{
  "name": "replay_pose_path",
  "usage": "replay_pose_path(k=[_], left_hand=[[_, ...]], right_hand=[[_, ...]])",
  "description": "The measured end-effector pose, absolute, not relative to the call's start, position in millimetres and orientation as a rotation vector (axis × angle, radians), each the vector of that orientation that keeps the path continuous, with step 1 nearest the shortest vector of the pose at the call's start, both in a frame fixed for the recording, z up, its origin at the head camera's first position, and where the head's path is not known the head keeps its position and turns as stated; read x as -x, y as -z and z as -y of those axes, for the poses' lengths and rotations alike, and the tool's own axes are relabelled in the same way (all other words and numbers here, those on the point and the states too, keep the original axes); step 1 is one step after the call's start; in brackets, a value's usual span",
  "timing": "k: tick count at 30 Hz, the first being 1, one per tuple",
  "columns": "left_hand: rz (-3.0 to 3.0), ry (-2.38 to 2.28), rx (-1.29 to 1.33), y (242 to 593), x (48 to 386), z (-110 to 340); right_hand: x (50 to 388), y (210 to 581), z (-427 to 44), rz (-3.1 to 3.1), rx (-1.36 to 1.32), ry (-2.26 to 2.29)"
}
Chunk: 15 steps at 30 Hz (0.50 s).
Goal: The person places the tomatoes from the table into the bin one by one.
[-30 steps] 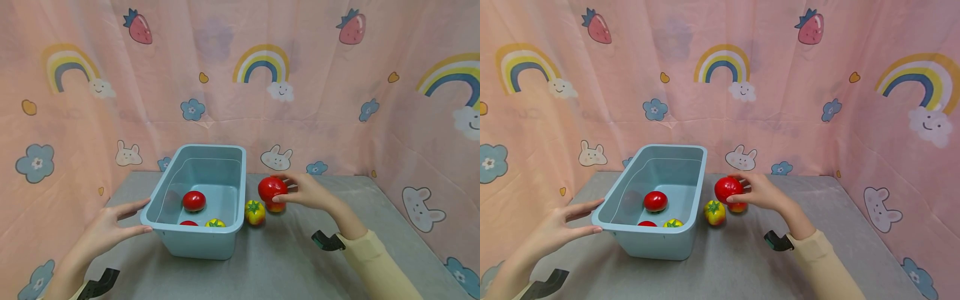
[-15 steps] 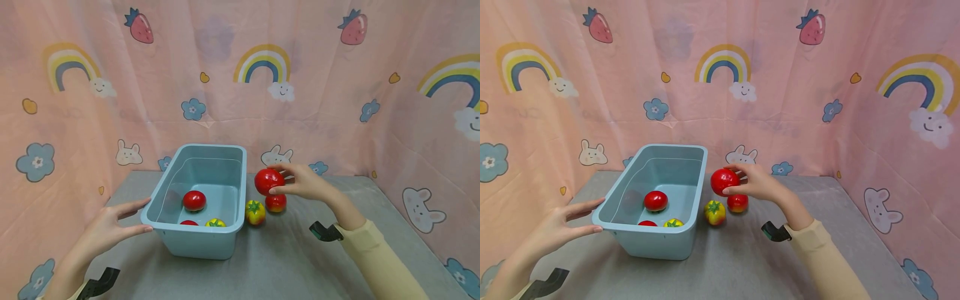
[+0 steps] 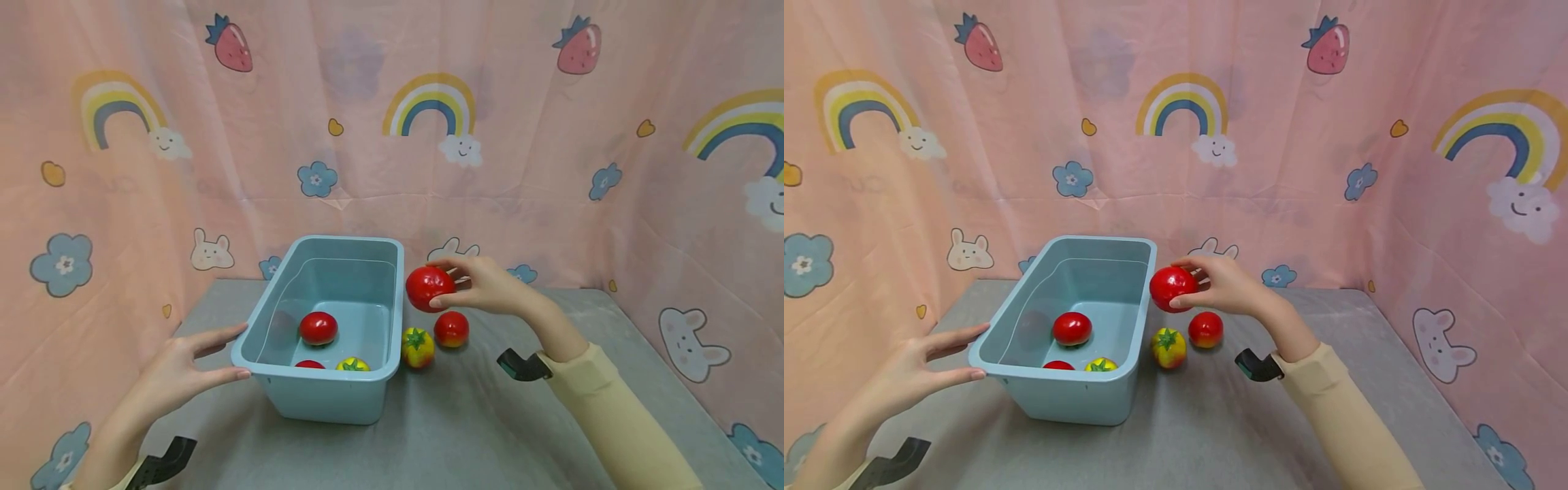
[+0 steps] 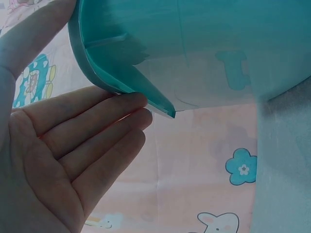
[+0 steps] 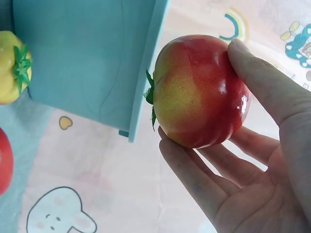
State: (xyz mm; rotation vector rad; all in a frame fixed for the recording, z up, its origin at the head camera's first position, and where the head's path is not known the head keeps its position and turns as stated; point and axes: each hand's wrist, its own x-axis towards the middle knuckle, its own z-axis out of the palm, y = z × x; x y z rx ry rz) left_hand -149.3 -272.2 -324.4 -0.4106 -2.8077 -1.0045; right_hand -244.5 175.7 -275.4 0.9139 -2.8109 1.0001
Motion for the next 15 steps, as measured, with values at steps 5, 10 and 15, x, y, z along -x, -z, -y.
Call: replay_pose_path(k=[5, 10, 15], left_hand=[[2.798, 1.0, 0.421, 325, 149, 273], [2.792, 0.998, 0.427, 325, 148, 272], [2.794, 0.993, 0.422, 326, 149, 272]], right_hand=[[245, 271, -170, 2.812, -0.941, -1.007], [245, 267, -165, 2.817, -0.958, -1.026], [245, 262, -159, 2.836, -0.972, -1.016]])
